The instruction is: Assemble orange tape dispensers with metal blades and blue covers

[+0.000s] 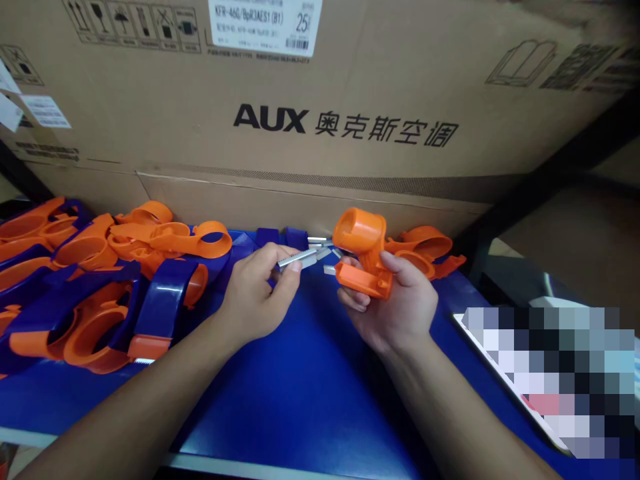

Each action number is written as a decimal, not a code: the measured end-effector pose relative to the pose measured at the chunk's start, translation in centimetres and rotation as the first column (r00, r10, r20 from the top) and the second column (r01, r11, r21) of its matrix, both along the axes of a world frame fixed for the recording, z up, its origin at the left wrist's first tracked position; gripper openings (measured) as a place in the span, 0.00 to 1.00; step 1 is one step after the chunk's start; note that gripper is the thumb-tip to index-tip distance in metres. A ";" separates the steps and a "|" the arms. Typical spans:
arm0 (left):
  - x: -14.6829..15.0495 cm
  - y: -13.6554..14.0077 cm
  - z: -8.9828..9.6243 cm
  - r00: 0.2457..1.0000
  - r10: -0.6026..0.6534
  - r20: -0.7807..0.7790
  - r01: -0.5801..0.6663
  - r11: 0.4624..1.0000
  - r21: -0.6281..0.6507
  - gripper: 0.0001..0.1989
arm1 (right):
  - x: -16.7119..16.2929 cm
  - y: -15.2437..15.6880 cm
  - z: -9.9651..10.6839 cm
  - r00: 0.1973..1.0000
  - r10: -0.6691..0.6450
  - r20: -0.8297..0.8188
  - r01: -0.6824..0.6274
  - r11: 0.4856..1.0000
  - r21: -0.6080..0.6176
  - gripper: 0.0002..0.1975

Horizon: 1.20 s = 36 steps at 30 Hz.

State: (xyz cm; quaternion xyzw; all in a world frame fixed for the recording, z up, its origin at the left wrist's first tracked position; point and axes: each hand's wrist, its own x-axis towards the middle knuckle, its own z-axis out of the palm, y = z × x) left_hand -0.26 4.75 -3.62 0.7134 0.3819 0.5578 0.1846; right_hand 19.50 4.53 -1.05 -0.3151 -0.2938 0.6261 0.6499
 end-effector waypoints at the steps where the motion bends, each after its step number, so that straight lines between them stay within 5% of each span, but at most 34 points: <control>1: 0.2 -0.2 0.1 0.995 -0.041 0.090 0.048 0.996 -0.070 0.06 | -0.1 -0.1 0.0 1.000 -0.015 0.017 0.015 1.000 0.022 0.13; 5: 1.4 -1.0 0.6 0.890 -0.165 0.426 0.289 0.925 -0.246 0.13 | -0.7 -0.5 0.1 0.996 -0.019 0.086 0.015 0.999 0.051 0.16; 8: 1.9 -1.4 0.7 0.865 -0.165 0.473 0.330 0.898 -0.290 0.18 | -1.0 -0.5 0.1 0.993 -0.005 0.116 0.001 0.999 0.038 0.18; 13: 1.5 -1.3 0.8 0.927 -0.178 0.330 0.240 0.958 -0.158 0.24 | -1.1 -0.5 0.0 0.990 0.034 0.139 -0.035 0.999 0.006 0.21; 19: 0.1 -0.6 1.2 0.978 -0.206 0.029 0.204 0.976 0.075 0.10 | -0.9 -0.6 0.1 0.991 0.034 0.126 -0.033 0.999 -0.007 0.20; 24: -0.3 0.0 1.1 0.978 -0.069 -0.196 0.139 0.919 0.368 0.06 | -0.6 -0.4 0.3 0.995 0.040 0.094 -0.037 0.999 -0.029 0.16; 36: 0.3 0.0 -0.3 0.972 -0.102 -0.212 0.188 0.878 0.441 0.13 | -0.8 -0.7 0.4 0.991 0.070 0.118 -0.071 0.998 0.002 0.18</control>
